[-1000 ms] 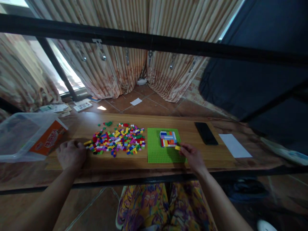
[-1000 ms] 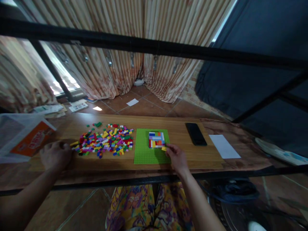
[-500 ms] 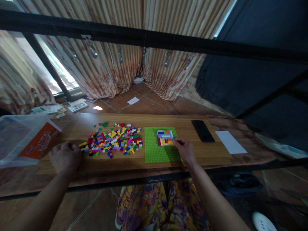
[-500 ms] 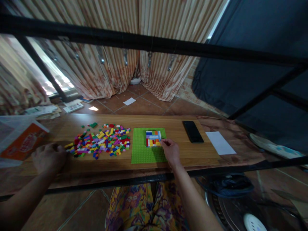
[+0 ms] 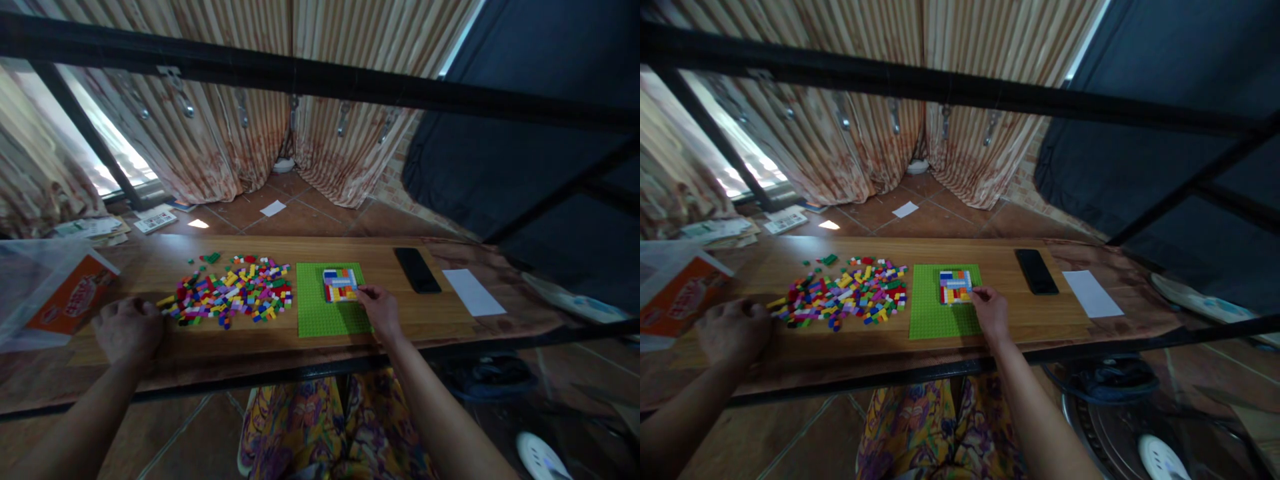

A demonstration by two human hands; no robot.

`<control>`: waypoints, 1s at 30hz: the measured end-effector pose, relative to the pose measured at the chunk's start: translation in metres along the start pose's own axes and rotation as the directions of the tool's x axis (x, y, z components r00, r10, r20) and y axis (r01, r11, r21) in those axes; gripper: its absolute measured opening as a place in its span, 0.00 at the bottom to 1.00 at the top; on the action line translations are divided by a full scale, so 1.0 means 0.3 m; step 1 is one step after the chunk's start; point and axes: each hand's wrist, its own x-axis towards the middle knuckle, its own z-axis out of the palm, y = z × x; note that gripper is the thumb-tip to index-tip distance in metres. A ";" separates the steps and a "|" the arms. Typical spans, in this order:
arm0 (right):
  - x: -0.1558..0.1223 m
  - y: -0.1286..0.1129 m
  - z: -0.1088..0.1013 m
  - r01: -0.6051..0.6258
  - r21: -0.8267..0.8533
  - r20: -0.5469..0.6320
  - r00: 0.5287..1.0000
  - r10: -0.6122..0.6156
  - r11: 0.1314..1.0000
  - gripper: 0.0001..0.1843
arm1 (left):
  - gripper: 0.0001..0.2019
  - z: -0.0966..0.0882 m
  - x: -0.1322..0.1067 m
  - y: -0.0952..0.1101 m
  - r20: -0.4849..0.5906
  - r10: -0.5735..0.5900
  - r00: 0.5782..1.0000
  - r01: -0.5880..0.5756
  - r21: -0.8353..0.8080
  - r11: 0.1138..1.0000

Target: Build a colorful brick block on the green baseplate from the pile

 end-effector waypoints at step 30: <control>0.168 -0.157 0.127 0.287 -0.587 0.063 0.948 -0.311 0.757 0.16 | 0.23 -0.002 -0.007 -0.002 -0.037 -0.014 0.999 0.013 -0.043 0.999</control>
